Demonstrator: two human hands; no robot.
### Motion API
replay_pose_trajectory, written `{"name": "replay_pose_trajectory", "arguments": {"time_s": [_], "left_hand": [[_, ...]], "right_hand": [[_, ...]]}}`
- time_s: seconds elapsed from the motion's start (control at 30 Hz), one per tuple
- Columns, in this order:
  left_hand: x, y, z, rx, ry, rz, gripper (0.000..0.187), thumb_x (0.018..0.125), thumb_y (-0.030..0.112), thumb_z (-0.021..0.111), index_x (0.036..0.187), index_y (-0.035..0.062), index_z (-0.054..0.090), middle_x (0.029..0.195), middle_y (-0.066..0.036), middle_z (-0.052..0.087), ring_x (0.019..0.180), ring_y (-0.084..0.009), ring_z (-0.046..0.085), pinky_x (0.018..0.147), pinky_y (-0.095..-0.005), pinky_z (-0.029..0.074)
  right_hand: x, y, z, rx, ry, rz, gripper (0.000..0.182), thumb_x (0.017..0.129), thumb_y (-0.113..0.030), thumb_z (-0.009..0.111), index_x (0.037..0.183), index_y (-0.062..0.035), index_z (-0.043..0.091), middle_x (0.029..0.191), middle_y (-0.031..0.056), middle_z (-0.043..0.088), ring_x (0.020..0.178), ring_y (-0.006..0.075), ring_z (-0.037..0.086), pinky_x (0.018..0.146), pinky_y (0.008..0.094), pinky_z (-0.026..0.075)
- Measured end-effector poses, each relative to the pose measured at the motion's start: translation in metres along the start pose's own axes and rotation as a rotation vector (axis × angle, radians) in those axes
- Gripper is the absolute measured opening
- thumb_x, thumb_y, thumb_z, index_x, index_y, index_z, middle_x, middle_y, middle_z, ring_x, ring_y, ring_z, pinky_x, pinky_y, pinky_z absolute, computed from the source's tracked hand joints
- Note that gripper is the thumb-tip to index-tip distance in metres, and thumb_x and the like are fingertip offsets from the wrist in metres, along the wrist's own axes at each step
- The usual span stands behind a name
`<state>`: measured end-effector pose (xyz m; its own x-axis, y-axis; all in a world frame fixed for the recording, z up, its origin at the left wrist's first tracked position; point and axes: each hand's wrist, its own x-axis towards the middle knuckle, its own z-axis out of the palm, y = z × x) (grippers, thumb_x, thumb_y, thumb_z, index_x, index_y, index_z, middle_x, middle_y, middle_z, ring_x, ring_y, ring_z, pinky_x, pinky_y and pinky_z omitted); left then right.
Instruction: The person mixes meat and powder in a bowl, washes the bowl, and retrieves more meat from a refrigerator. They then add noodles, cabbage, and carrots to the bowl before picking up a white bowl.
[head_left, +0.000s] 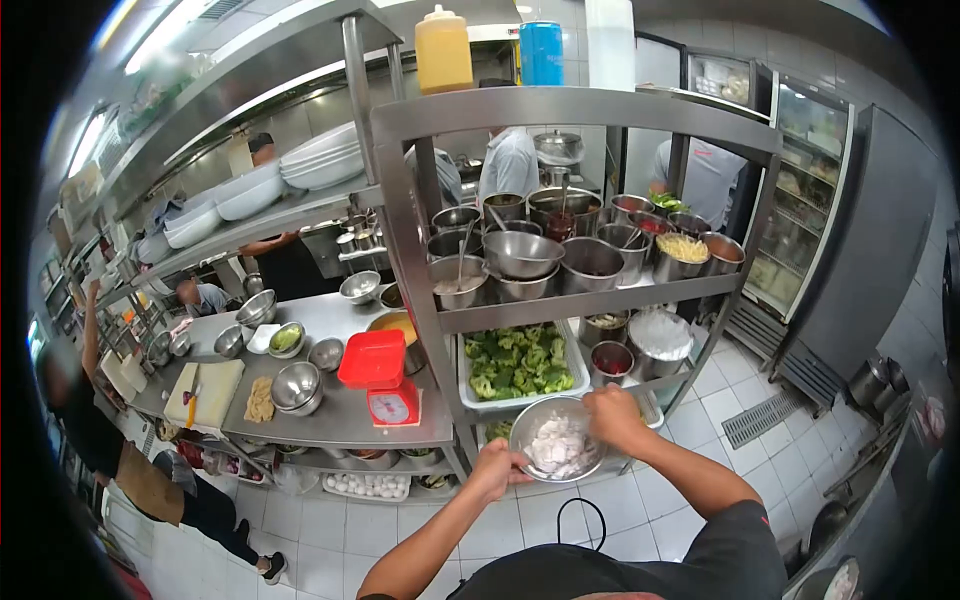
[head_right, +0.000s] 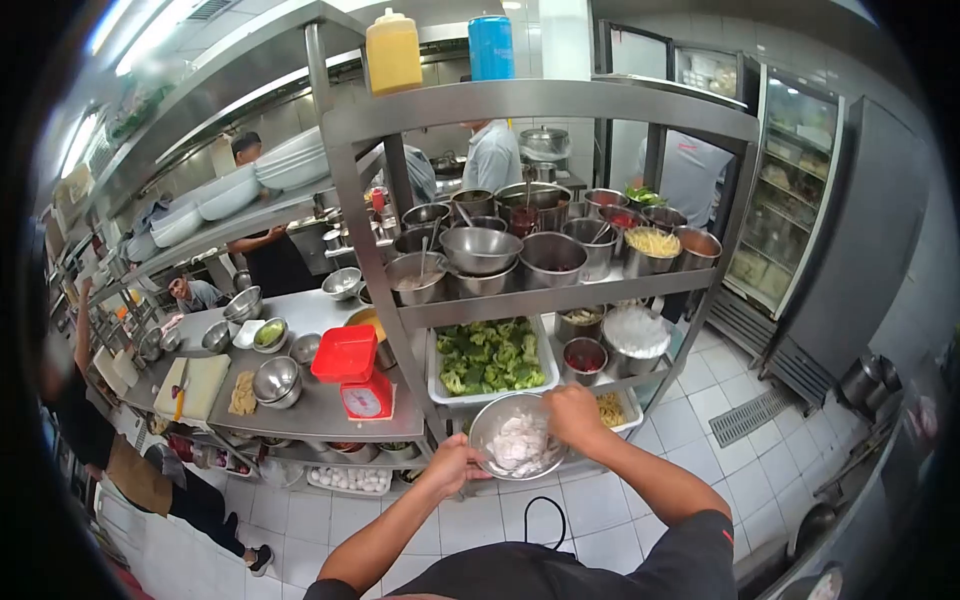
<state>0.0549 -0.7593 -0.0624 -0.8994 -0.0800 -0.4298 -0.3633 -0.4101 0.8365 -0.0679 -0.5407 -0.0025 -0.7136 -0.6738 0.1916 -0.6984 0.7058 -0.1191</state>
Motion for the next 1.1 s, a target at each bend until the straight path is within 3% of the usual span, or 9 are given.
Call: {"name": "replay_pose_trajectory", "arguments": {"time_s": [0.1,0.27,0.33,0.57,0.63,0.8,0.87,0.9,1.1], "left_hand": [[0.006,0.021,0.041,0.04,-0.084,0.023,0.014,0.082,-0.006,0.054,0.088,0.004,0.046,0.091,-0.013,0.059,0.077,-0.0241,0.065,0.065,-0.0399,0.059],[0.043,0.055,0.104,0.509,-0.29,0.127,0.027,0.085,0.018,0.07,0.095,0.0005,0.052,0.094,-0.015,0.062,0.084,-0.0266,0.066,0.072,-0.0421,0.057],[0.018,0.121,0.154,1.182,-0.039,0.834,0.049,0.08,0.033,0.077,0.103,-0.0036,0.054,0.1,-0.019,0.063,0.092,-0.0328,0.064,0.081,-0.0448,0.052],[0.0,0.4,0.335,0.858,0.603,2.025,0.066,0.082,0.039,0.069,0.122,-0.0082,0.045,0.113,-0.028,0.052,0.107,-0.0426,0.052,0.091,-0.0475,0.044],[0.019,0.447,0.361,0.842,0.993,2.006,0.064,0.081,0.038,0.07,0.121,-0.007,0.049,0.112,-0.025,0.056,0.104,-0.036,0.058,0.087,-0.0444,0.048],[0.061,0.506,0.364,0.971,0.867,1.571,0.134,0.059,0.058,0.083,0.137,-0.0223,0.009,0.123,-0.042,0.048,0.116,-0.0424,0.055,0.101,-0.0448,0.043],[0.075,0.512,0.361,0.995,0.946,1.495,0.122,0.064,0.058,0.081,0.139,-0.0169,0.021,0.116,-0.031,0.058,0.103,-0.036,0.063,0.092,-0.0406,0.049],[0.076,0.513,0.357,1.189,0.758,1.655,0.082,0.067,0.03,0.079,0.135,-0.0004,0.045,0.134,-0.024,0.05,0.125,-0.0427,0.045,0.11,-0.041,0.035],[0.07,0.534,0.359,0.689,0.71,1.883,0.074,0.068,0.025,0.076,0.131,-0.0028,0.047,0.131,-0.026,0.052,0.122,-0.0389,0.049,0.105,-0.0422,0.039]], "right_hand": [[-0.014,0.029,-0.022,0.098,0.299,0.276,0.028,0.066,-0.01,0.068,0.091,0.0026,0.07,0.085,0.0231,0.067,0.085,0.0372,0.066,0.08,0.0449,0.051],[-0.055,0.134,-0.04,0.787,-0.039,0.464,0.023,0.07,-0.011,0.067,0.084,0.0066,0.067,0.074,0.0195,0.064,0.069,0.0276,0.063,0.063,0.0384,0.05],[-0.081,0.162,-0.034,0.975,-0.013,0.587,0.019,0.072,-0.009,0.066,0.082,0.0068,0.066,0.068,0.0138,0.062,0.059,0.0198,0.06,0.052,0.0343,0.047],[-0.165,0.22,-0.032,0.916,0.036,0.871,0.014,0.073,-0.008,0.067,0.076,0.0043,0.062,0.06,0.0077,0.057,0.048,0.0154,0.051,0.042,0.0313,0.038],[-0.185,0.225,-0.026,0.911,0.082,0.907,0.013,0.072,-0.008,0.066,0.075,0.0041,0.062,0.06,0.0083,0.057,0.048,0.0158,0.052,0.042,0.0312,0.038],[-0.212,0.218,-0.029,0.878,0.114,0.975,0.012,0.072,-0.008,0.065,0.075,0.0039,0.061,0.058,0.0085,0.058,0.045,0.0176,0.053,0.04,0.0323,0.038],[-0.22,0.225,-0.017,0.9,0.133,0.971,0.013,0.072,-0.008,0.065,0.075,0.0048,0.061,0.057,0.0078,0.057,0.043,0.0175,0.052,0.039,0.0323,0.038],[-0.225,0.233,-0.006,0.925,0.142,0.965,0.014,0.072,-0.008,0.065,0.075,0.0051,0.061,0.057,0.0077,0.057,0.044,0.0173,0.052,0.039,0.0321,0.038],[-0.223,0.231,-0.016,0.937,0.186,0.969,0.012,0.071,-0.007,0.065,0.073,0.0035,0.059,0.056,0.0069,0.054,0.044,0.0172,0.05,0.039,0.0327,0.038]]}}
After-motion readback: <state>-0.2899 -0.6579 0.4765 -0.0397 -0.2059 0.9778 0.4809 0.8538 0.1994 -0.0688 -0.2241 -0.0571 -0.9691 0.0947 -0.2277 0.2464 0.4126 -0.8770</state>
